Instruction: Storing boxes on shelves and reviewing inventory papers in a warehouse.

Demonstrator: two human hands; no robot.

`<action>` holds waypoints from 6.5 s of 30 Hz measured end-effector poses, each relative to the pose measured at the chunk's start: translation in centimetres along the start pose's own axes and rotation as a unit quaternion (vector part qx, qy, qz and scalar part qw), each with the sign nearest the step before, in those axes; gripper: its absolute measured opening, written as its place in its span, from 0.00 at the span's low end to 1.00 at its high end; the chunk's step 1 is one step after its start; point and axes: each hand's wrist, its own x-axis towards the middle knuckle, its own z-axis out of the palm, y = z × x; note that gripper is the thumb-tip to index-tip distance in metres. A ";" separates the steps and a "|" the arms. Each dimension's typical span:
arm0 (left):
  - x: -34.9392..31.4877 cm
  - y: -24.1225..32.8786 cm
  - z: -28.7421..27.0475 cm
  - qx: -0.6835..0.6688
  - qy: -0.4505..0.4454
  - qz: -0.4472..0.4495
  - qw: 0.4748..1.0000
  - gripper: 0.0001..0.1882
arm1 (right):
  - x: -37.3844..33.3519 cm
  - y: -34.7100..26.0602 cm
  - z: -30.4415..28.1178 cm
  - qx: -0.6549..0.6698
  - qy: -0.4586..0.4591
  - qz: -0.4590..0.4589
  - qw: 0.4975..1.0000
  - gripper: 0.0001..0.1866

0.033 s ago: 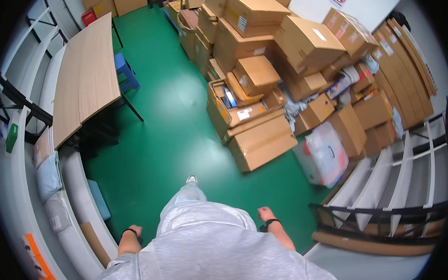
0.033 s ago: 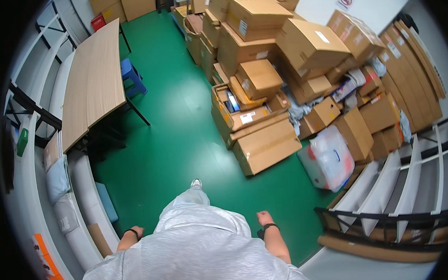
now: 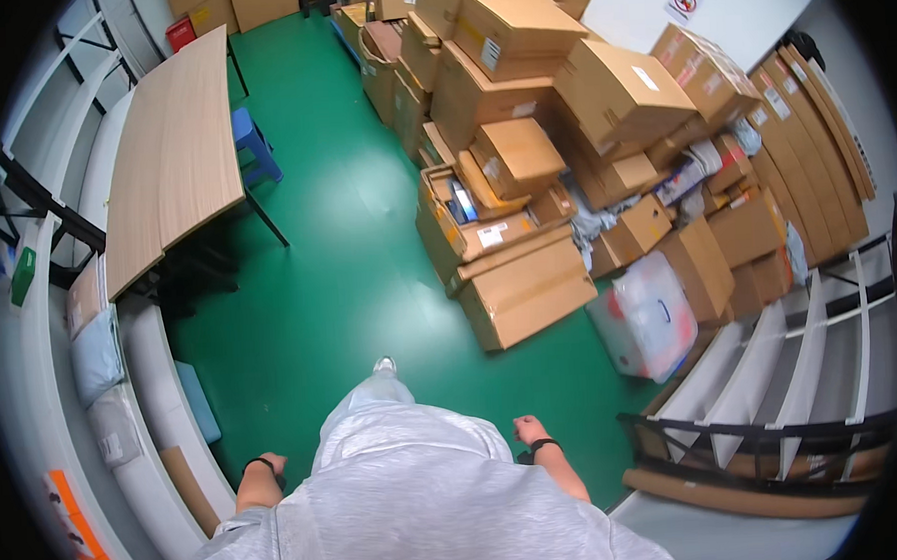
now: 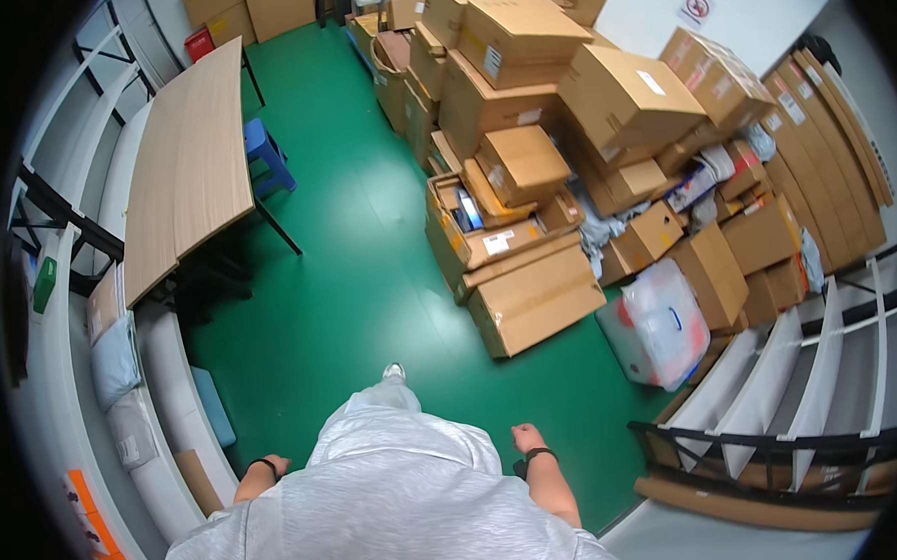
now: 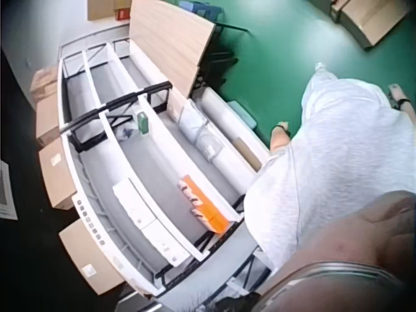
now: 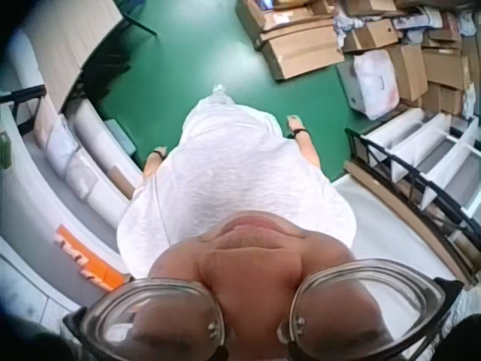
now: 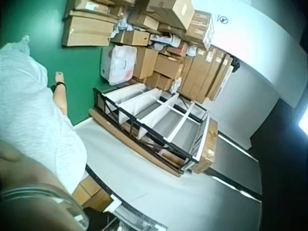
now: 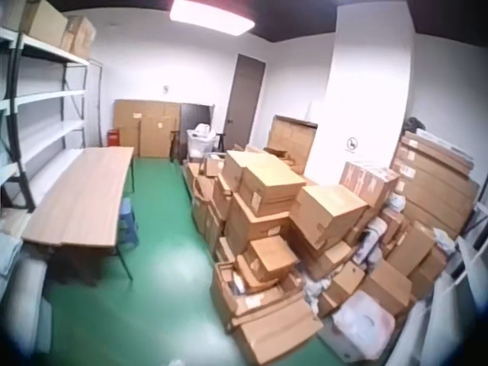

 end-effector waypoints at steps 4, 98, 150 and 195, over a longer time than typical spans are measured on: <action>2.4 4.2 -7.7 -0.070 0.027 -0.026 0.997 0.30 | 2.5 -7.7 0.1 -0.007 -0.015 0.007 1.000 0.19; 11.7 90.4 -60.0 0.046 0.092 0.508 0.855 0.43 | 31.5 -51.5 -10.6 0.569 0.090 0.069 0.814 0.32; -16.3 7.9 -48.6 -0.756 0.365 0.133 0.528 0.34 | -12.7 -98.1 27.9 -0.179 -0.599 -0.314 0.714 0.39; -42.2 8.6 -10.7 -0.716 0.645 -0.167 0.209 0.53 | -50.6 -69.6 52.8 -0.466 -0.805 -0.285 0.231 0.34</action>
